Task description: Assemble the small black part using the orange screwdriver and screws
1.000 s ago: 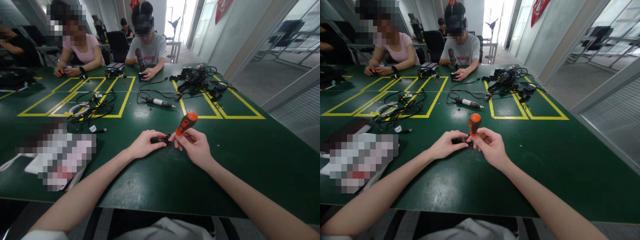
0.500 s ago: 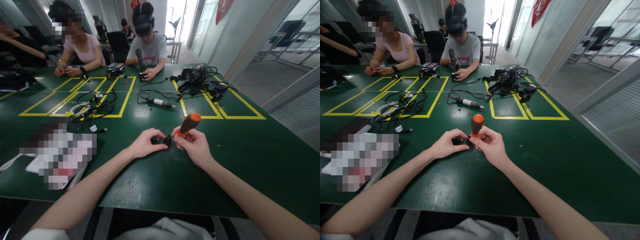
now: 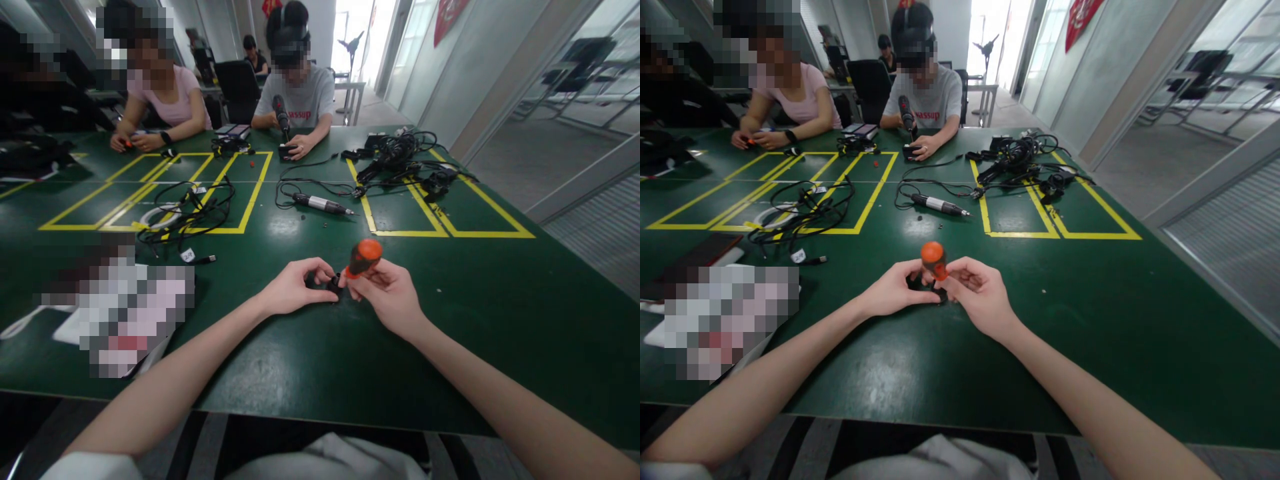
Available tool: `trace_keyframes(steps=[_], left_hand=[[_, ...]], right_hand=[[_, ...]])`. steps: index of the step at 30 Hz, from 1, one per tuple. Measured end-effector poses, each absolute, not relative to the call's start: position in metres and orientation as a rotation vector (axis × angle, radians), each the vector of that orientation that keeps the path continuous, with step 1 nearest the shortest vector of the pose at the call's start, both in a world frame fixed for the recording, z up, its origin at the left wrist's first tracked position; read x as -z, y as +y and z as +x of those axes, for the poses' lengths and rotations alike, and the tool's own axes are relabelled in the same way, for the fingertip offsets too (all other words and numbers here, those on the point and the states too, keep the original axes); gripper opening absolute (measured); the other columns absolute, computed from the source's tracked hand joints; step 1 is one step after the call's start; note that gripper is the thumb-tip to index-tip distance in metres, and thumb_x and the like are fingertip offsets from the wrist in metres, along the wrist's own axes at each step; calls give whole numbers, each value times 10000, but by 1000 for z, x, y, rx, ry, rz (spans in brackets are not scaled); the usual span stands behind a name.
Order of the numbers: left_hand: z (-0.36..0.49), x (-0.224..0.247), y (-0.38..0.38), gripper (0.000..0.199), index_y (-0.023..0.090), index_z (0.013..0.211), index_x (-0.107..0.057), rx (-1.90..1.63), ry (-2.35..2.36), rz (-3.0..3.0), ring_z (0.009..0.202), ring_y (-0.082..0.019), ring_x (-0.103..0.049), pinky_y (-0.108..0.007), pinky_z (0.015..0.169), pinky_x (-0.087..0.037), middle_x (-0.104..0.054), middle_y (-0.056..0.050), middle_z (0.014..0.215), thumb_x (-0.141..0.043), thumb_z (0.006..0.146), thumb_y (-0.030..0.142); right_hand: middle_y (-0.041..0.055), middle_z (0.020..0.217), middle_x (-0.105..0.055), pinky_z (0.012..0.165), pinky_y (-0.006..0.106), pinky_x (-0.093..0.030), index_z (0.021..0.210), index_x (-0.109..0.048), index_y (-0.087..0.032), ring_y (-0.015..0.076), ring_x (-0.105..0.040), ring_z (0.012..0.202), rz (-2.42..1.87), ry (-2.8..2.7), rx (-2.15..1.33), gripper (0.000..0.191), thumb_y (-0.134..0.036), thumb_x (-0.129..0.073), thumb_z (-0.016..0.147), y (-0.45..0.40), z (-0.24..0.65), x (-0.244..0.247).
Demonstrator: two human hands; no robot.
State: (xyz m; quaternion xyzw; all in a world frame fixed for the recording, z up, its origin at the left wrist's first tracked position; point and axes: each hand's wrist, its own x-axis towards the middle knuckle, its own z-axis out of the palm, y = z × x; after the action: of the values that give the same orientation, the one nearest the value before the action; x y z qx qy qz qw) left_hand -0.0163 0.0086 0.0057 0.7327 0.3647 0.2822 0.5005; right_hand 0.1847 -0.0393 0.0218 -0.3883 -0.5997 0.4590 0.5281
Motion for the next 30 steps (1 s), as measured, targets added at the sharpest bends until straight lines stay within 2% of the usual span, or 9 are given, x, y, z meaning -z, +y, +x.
trace_keyframes(steps=[3,6,9,12,17,22,26,28,30], left_hand=[[-15,-5,9,354,153,848,-672,-631,888,1659,643,-94,-540,-236,635,-398,-657,32,727,-891,678,374],[-12,-4,10,419,159,803,-614,-579,853,1493,579,-91,-575,-215,567,-391,-677,30,662,-916,629,391],[-11,-3,11,455,156,793,-611,-555,839,1419,593,-112,-647,-223,583,-453,-713,5,662,-944,601,399],[-12,-2,12,464,140,788,-630,-575,815,1384,634,-130,-700,-251,659,-519,-743,-21,689,-965,581,385],[-16,-1,14,442,123,804,-664,-556,775,1320,654,-129,-715,-261,697,-547,-765,-42,731,-974,591,355],[-21,-4,17,377,102,957,-733,-509,765,1323,705,-128,-710,-282,756,-569,-766,-44,779,-913,691,302],[-22,-5,17,484,122,1247,-697,-575,758,1431,762,-120,-705,-284,763,-572,-773,-80,1024,-789,781,212],[-19,-5,15,521,135,1268,-684,-641,773,1507,771,-113,-689,-262,741,-560,-757,-84,1088,-786,759,190],[-15,-3,13,469,124,1190,-712,-680,830,1587,748,-110,-655,-238,703,-531,-749,-60,978,-816,743,219]], right_hand=[[33,718,-699,476,259,-478,834,-676,-191,112,-549,503,-923,-1427,-1077,452,-637,-723,895,-37,185,-23],[35,723,-694,473,261,-476,848,-667,-193,116,-562,502,-902,-1428,-1107,466,-652,-665,933,-37,185,-23],[12,715,-688,502,257,-503,886,-628,-210,121,-586,525,-866,-1415,-1133,427,-625,-729,900,-37,185,-23],[1,702,-689,492,243,-493,836,-594,-212,107,-565,508,-852,-1406,-1117,402,-569,-772,886,-38,184,-22],[17,731,-680,485,248,-496,808,-673,-196,106,-569,518,-870,-1404,-1060,373,-539,-811,860,-37,186,-22],[38,754,-701,516,276,-531,907,-702,-196,133,-616,550,-859,-1403,-1081,395,-590,-721,923,-36,186,-21],[6,737,-702,529,261,-531,944,-643,-215,124,-606,551,-828,-1373,-1033,363,-558,-755,908,-36,184,-19],[5,723,-706,522,256,-528,871,-629,-211,118,-594,539,-842,-1368,-1001,355,-533,-776,894,-36,184,-18],[23,743,-715,521,262,-530,798,-649,-199,116,-584,540,-878,-1386,-967,359,-518,-790,880,-36,185,-18]])
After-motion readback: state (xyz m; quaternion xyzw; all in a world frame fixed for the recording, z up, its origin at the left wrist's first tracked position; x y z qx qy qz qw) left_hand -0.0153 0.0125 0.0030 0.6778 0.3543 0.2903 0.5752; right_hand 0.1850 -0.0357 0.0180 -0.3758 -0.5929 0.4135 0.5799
